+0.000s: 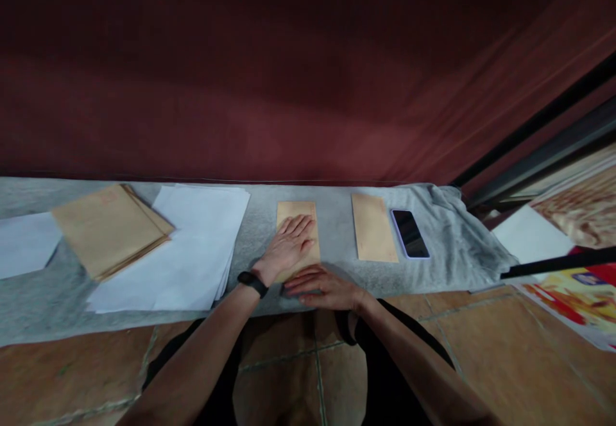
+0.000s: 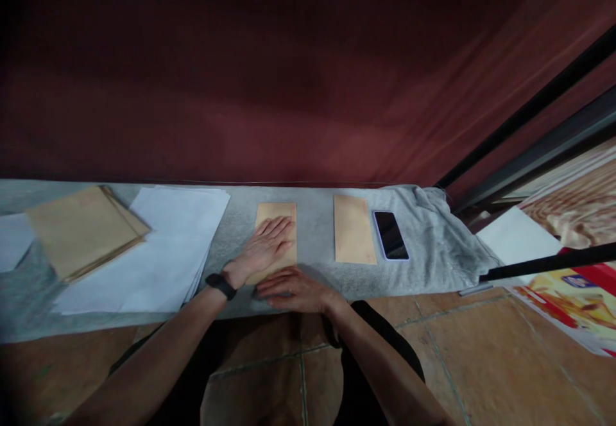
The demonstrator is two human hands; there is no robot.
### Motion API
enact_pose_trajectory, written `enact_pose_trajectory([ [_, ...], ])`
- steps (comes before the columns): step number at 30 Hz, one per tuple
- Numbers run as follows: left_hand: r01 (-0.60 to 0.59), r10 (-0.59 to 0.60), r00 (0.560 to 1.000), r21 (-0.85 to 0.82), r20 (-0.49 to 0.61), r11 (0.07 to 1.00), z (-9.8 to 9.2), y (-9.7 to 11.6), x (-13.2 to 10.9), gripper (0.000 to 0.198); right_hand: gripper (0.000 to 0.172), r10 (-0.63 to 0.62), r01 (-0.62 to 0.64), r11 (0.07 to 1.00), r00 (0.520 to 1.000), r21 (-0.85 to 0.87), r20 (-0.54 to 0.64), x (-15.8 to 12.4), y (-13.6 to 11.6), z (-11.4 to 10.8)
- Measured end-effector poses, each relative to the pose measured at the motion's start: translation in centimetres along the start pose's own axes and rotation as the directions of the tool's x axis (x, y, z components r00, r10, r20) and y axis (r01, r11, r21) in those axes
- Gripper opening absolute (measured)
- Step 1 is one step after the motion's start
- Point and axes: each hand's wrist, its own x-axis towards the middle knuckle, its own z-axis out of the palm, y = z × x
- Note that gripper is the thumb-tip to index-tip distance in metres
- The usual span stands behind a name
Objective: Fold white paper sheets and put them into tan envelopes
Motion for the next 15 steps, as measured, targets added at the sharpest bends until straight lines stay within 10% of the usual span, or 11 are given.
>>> enact_pose_trajectory([
  [15, 0.064, -0.063, 0.998, 0.009, -0.030, 0.998, 0.5, 0.4, 1.8, 0.059, 0.028, 0.074, -0.079, 0.993, 0.996, 0.087, 0.058, 0.7, -0.9, -0.3],
])
